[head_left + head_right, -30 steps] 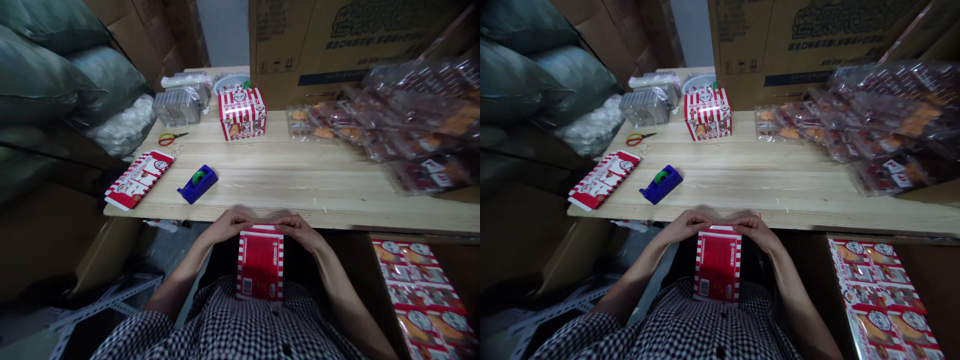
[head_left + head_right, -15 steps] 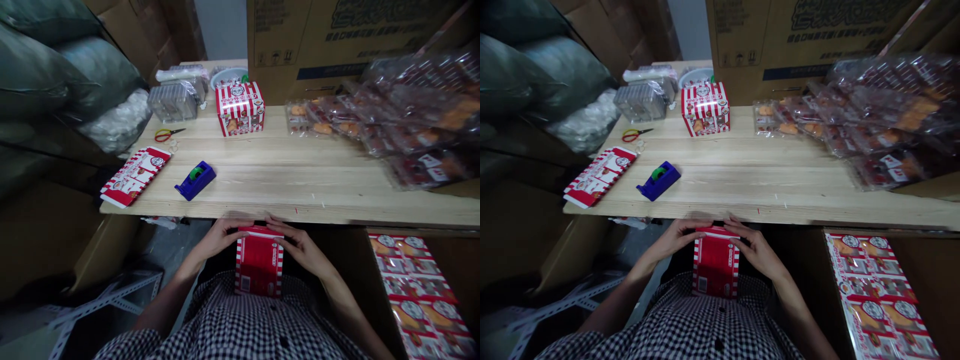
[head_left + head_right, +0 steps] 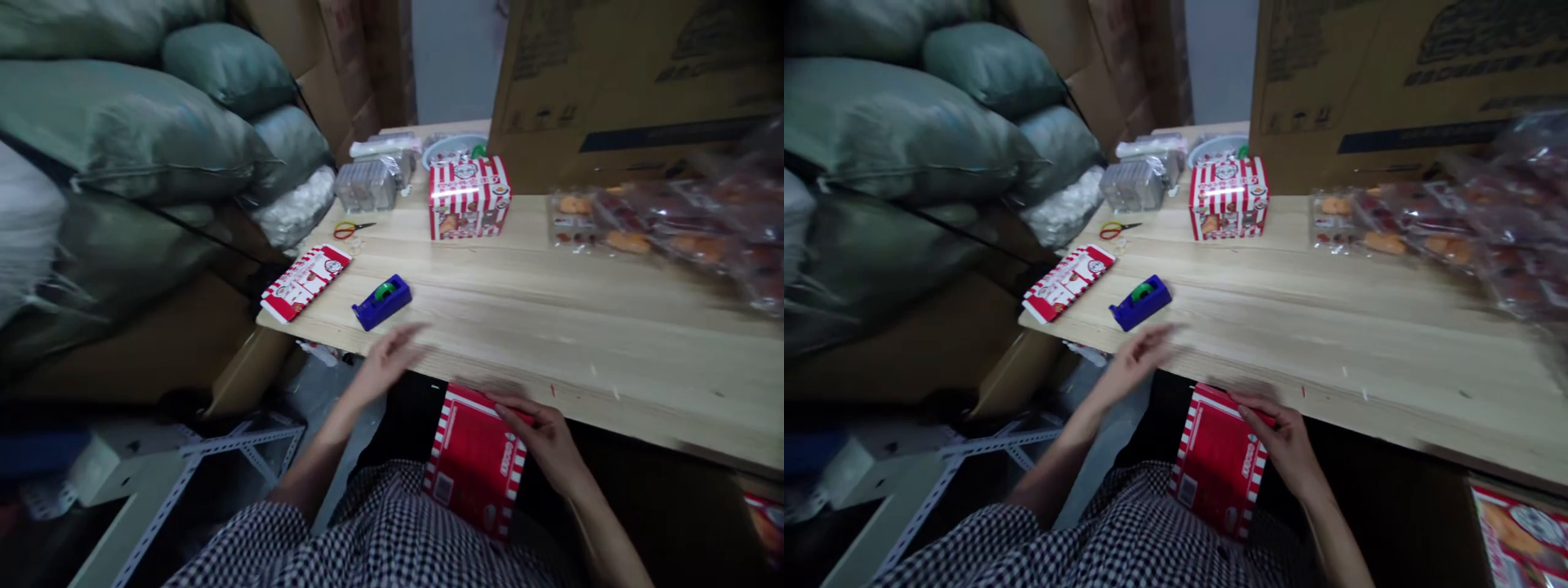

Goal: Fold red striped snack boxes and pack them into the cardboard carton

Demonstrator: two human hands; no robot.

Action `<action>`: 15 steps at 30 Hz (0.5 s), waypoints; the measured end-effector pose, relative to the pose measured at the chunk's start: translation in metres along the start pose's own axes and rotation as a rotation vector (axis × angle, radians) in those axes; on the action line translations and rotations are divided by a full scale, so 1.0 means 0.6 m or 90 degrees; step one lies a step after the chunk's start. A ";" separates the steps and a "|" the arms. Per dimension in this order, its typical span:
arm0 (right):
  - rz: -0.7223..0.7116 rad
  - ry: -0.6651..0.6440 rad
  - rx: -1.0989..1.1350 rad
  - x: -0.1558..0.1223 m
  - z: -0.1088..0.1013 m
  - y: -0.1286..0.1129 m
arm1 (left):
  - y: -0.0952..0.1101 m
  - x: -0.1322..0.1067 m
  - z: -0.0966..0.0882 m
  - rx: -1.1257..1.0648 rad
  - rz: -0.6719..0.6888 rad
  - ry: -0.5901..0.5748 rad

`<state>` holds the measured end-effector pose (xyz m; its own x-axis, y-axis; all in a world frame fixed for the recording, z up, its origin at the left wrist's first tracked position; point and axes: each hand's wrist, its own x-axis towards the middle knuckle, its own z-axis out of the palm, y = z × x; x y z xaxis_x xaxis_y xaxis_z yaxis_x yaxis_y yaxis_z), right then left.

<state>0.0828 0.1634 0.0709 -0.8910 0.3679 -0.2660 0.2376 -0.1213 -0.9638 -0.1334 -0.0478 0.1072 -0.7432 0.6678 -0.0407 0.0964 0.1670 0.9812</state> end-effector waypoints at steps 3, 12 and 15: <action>0.015 0.010 0.019 0.000 -0.005 0.003 | -0.001 0.049 -0.106 0.164 -0.037 0.276; 0.033 0.020 0.029 -0.008 0.004 -0.003 | -0.007 0.121 -0.210 0.077 -0.192 0.025; 0.037 0.025 0.024 -0.012 0.001 -0.005 | -0.009 0.121 -0.212 0.016 -0.209 0.010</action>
<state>0.0880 0.1607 0.0760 -0.8598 0.3955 -0.3229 0.2732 -0.1780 -0.9454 -0.2721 -0.0928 0.1232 -0.7473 0.5639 -0.3514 -0.1346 0.3895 0.9112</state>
